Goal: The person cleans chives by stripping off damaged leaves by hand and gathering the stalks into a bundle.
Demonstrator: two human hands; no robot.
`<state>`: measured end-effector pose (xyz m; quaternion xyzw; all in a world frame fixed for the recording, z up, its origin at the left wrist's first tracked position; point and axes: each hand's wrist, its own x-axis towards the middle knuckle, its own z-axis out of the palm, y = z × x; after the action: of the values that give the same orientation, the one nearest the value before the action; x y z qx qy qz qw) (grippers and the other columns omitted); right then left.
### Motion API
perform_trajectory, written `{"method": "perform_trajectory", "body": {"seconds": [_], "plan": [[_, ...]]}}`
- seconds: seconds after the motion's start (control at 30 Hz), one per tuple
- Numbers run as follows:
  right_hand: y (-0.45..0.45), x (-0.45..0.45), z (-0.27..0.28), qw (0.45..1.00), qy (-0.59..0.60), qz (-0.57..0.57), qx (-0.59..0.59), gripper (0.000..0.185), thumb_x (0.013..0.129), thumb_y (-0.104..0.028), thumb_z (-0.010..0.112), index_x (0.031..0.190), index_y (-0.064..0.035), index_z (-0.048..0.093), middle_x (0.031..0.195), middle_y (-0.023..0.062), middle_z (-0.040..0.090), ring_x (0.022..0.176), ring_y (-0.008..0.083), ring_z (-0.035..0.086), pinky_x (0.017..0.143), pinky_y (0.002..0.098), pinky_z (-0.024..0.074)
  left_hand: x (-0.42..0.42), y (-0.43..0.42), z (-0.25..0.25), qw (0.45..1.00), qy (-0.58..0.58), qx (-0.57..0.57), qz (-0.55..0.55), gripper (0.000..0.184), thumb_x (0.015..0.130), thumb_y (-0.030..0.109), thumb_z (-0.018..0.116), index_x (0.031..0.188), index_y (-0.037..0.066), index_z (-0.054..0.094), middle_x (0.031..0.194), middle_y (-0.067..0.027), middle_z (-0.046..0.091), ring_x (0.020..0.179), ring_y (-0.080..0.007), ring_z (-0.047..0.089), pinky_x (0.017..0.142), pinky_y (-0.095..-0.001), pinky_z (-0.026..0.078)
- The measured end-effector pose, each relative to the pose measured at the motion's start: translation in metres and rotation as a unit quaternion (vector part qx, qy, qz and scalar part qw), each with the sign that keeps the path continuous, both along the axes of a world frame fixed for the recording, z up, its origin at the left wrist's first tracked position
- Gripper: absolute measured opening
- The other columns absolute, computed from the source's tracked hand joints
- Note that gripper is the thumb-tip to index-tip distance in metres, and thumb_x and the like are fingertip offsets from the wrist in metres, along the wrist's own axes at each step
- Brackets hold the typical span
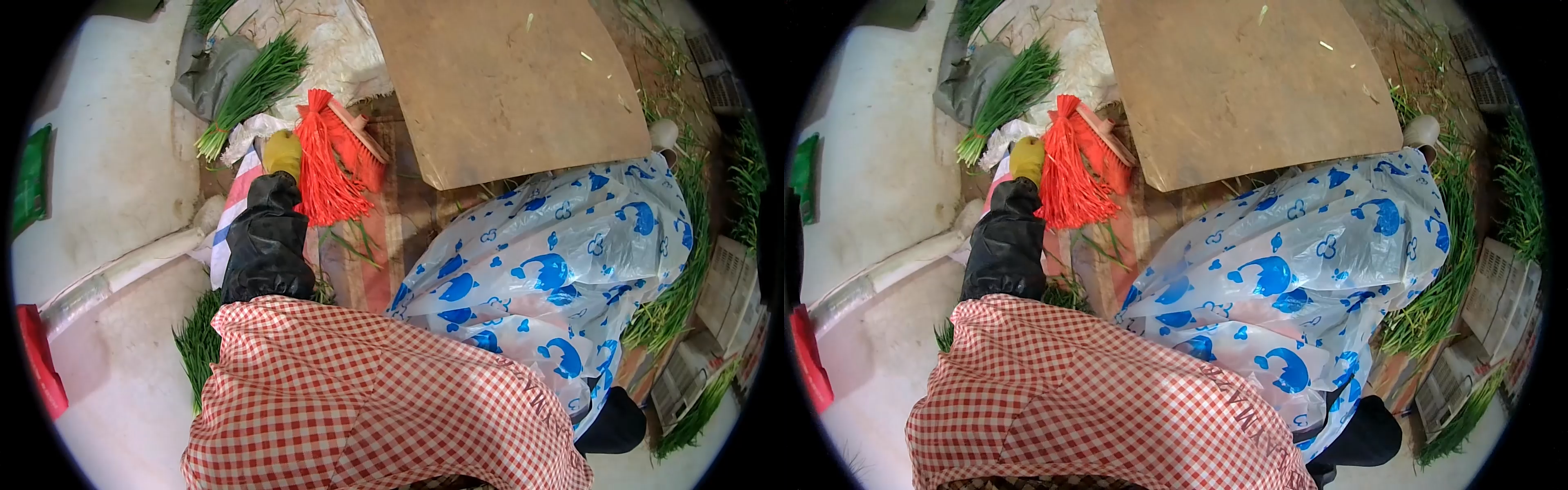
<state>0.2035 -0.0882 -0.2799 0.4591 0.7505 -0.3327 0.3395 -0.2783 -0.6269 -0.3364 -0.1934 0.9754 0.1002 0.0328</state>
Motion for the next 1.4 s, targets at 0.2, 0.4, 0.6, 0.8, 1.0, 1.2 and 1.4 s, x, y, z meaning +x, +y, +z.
{"method": "perform_trajectory", "body": {"seconds": [0.2,0.4,0.6,0.8,1.0,1.2,1.4], "plan": [[0.006,-0.001,-0.003,1.000,0.013,0.005,-0.002,0.022,0.082,-0.031,0.058,0.084,-0.0094,0.056,0.078,0.0062,0.053,0.068,0.0185,0.049,0.057,0.0351,0.0382,0.120,-0.035,-0.128,0.705,-0.315,-0.023,-0.635,0.019,0.070,0.029,0.060,0.066,0.011,0.066,0.058,-0.0065,0.059,0.052,-0.0279,0.057,0.048,-0.0392,0.046],[0.023,0.002,0.002,0.999,0.036,0.013,0.015,0.023,0.082,-0.031,0.058,0.081,-0.0089,0.057,0.074,0.0056,0.053,0.064,0.0176,0.049,0.055,0.0340,0.0382,0.079,0.019,-0.002,0.783,-0.300,-0.070,-0.541,0.020,0.074,0.029,0.060,0.071,0.010,0.064,0.063,-0.0071,0.059,0.057,-0.0240,0.057,0.051,-0.0354,0.045],[0.054,0.066,0.027,0.996,0.033,-0.054,0.068,0.023,0.082,-0.031,0.058,0.078,-0.0085,0.057,0.071,0.0050,0.054,0.060,0.0166,0.049,0.052,0.0329,0.0382,0.036,0.192,0.324,0.895,-0.148,0.265,-0.326,0.015,0.083,0.013,0.056,0.092,0.004,0.063,0.074,-0.0009,0.061,0.059,-0.0080,0.050,0.050,-0.0210,0.038],[0.078,0.176,0.056,0.975,-0.037,-0.191,0.106,0.024,0.082,-0.031,0.058,0.075,-0.0081,0.058,0.067,0.0044,0.054,0.056,0.0157,0.050,0.049,0.0317,0.0382,0.019,0.277,0.368,0.706,0.117,0.336,-0.612,0.018,0.088,0.003,0.052,0.105,0.002,0.059,0.108,-0.0071,0.059,0.099,-0.0150,0.056,0.086,-0.0253,0.041],[0.103,0.294,0.081,0.939,-0.121,-0.297,0.125,0.026,0.083,-0.031,0.058,0.072,-0.0077,0.059,0.063,0.0038,0.055,0.052,0.0147,0.050,0.047,0.0306,0.0382,-0.039,0.376,0.224,0.662,0.070,0.299,-0.684,0.019,0.078,-0.008,0.055,0.094,0.002,0.061,0.096,-0.0088,0.062,0.094,-0.0203,0.058,0.084,-0.0296,0.044],[0.216,0.354,0.143,0.922,-0.167,-0.310,0.163,0.028,0.083,-0.031,0.058,0.069,-0.0072,0.059,0.059,0.0032,0.055,0.049,0.0137,0.050,0.044,0.0295,0.0382,-0.063,0.366,0.146,0.708,-0.028,0.127,-0.694,0.022,0.078,-0.005,0.051,0.096,0.003,0.061,0.090,-0.0128,0.063,0.087,-0.0275,0.061,0.078,-0.0304,0.046],[0.372,0.255,0.157,0.920,0.098,-0.369,0.091,0.030,0.083,-0.031,0.058,0.065,-0.0068,0.060,0.056,0.0026,0.056,0.045,0.0128,0.051,0.041,0.0283,0.0382,-0.095,0.455,0.225,0.707,0.139,0.057,-0.691,0.026,0.086,0.004,0.052,0.110,0.006,0.060,0.102,-0.0126,0.064,0.091,-0.0236,0.063,0.080,-0.0318,0.048]]}}
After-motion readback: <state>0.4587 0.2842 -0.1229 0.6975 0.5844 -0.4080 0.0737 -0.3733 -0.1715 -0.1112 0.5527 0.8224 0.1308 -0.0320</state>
